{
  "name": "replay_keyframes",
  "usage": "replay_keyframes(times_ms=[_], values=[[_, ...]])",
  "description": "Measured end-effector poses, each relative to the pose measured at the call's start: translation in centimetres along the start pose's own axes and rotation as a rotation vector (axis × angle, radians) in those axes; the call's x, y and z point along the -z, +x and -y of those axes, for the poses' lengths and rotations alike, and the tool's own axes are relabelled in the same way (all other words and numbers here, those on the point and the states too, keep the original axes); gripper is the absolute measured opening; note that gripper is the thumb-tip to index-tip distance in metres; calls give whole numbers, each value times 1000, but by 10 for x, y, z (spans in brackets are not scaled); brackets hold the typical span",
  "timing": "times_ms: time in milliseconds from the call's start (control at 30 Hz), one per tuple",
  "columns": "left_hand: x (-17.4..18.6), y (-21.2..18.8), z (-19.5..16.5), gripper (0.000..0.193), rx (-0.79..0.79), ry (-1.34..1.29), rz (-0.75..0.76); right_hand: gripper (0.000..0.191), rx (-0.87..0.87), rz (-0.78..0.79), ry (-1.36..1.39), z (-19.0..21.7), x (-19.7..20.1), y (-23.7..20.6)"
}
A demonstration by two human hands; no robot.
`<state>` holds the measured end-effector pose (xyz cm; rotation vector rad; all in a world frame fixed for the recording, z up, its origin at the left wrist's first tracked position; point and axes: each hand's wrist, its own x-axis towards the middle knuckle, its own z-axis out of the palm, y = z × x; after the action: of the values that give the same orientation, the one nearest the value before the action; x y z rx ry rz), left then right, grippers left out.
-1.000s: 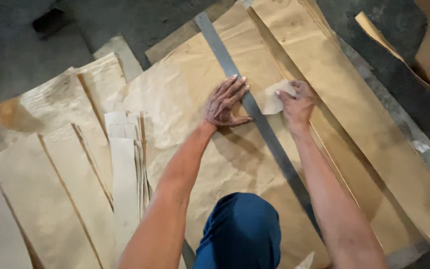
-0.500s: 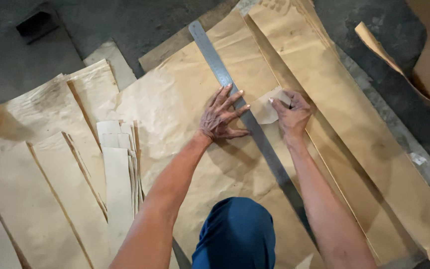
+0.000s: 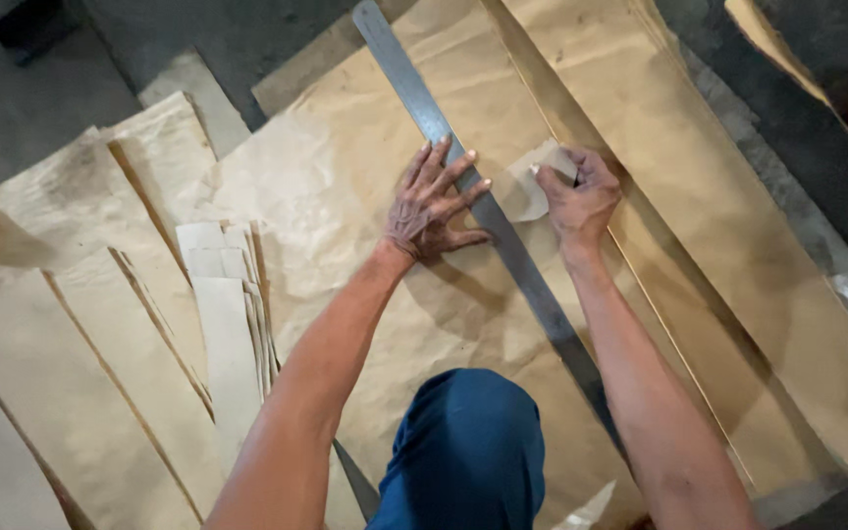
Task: The person sits on the floor and uses a metal ruler and a small cutting tool to slice long strips from a large sheet of brown paper. They repeatedly align the ruler, cut along the edge, and peel away the strips, accumulating a pile of cut pieces.
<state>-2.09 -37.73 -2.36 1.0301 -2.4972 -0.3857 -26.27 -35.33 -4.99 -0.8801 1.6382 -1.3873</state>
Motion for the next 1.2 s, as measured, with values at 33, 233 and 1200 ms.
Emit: replay_keyframes(times_ms=[33,233,1200], values=[[-1,-1,0,73,-1,3,0,28,-17,17,14,1,3,-1],[-3,-3,1,74,0,17,19,30,-85,32,108,1,4,-4],[-7,-3,-19,83,-154,4,12,39,-423,-93,-135,-33,338,-271]])
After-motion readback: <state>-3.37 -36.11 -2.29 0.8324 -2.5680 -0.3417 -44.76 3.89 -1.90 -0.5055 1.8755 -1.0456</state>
